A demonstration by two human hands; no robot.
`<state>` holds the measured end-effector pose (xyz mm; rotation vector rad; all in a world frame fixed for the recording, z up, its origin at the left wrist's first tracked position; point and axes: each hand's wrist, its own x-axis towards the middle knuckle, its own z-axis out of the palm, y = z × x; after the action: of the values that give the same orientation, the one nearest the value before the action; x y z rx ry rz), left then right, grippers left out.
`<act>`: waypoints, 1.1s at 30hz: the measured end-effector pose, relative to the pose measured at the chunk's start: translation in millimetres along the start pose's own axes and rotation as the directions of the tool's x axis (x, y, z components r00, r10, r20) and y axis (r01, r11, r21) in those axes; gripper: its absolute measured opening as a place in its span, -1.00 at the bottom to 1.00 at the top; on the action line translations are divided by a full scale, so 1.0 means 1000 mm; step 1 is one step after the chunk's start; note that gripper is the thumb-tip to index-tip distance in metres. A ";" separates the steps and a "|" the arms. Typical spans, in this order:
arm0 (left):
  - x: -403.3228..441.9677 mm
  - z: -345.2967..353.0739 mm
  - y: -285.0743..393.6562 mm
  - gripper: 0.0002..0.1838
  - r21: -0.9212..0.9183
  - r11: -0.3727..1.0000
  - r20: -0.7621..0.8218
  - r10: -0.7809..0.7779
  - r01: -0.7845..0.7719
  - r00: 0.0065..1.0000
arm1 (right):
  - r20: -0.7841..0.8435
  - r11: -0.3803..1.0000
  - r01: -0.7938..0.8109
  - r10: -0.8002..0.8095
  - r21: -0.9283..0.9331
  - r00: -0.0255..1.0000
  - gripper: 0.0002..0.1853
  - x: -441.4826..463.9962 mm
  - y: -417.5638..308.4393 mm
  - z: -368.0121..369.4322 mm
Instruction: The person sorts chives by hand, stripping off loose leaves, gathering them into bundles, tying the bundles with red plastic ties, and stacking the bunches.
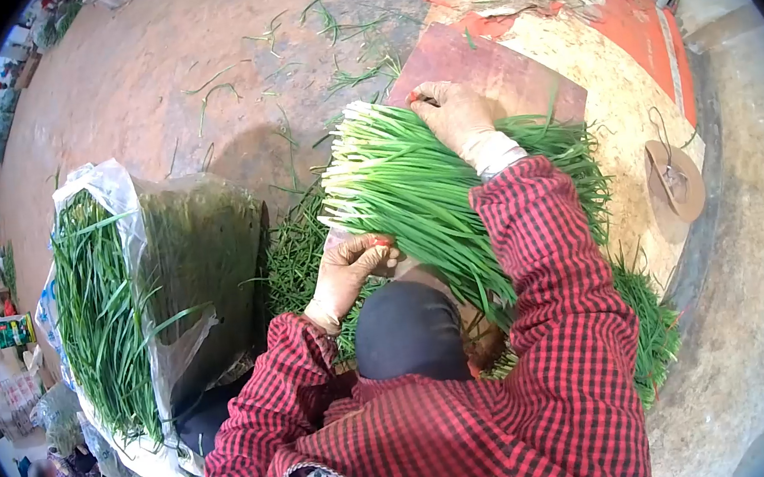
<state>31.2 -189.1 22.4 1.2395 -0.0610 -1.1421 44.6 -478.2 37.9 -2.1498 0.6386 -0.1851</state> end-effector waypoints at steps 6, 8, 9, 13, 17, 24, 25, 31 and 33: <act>0.008 0.021 0.016 -0.84 0.329 0.906 0.039 0.270 -0.267 0.962 | 0.098 0.952 0.168 -0.147 -0.257 0.984 -0.83 -0.041 -0.042 -0.015; 0.002 0.034 0.030 -0.84 0.507 0.810 0.009 0.336 -0.294 0.942 | -0.072 0.837 0.331 -0.399 -0.436 0.914 -0.90 -0.067 -0.047 0.004; 0.000 0.035 0.028 -0.84 0.505 0.811 0.004 0.339 -0.295 0.941 | -0.086 0.829 0.258 -0.343 -0.496 0.935 -0.92 -0.080 -0.055 0.014; -0.017 0.040 0.031 -0.87 0.656 0.680 0.027 0.411 -0.326 0.911 | -0.288 0.867 0.227 -0.378 -0.444 0.880 -0.90 -0.094 -0.043 0.047; -0.034 0.053 0.039 -0.88 0.628 0.655 -0.006 0.543 -0.419 0.840 | -0.261 0.925 0.223 -0.307 -0.306 0.915 -0.90 -0.108 -0.054 0.052; -0.032 0.037 0.029 -0.87 0.568 0.793 -0.116 0.339 -0.218 0.933 | -0.230 0.899 0.421 -0.439 -0.123 0.869 -0.85 -0.145 -0.048 0.053; -0.035 0.039 0.031 -0.86 0.606 0.768 -0.108 0.340 -0.209 0.934 | -0.231 0.902 0.414 -0.431 -0.121 0.872 -0.85 -0.144 -0.046 0.054; -0.025 0.049 0.036 -0.82 0.690 0.657 0.033 0.390 -0.303 0.920 | -0.185 0.809 0.514 -0.572 -0.285 0.799 -0.85 -0.126 -0.038 0.049; -0.023 0.053 0.040 -0.79 0.627 0.752 -0.070 0.316 -0.205 0.946 | -0.127 0.839 0.460 -0.510 -0.292 0.850 -0.82 -0.131 -0.037 0.046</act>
<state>14.3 -214.7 85.6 1.8410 -0.4997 -0.7743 -37.7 -360.9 51.0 -2.5338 0.2106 -0.6363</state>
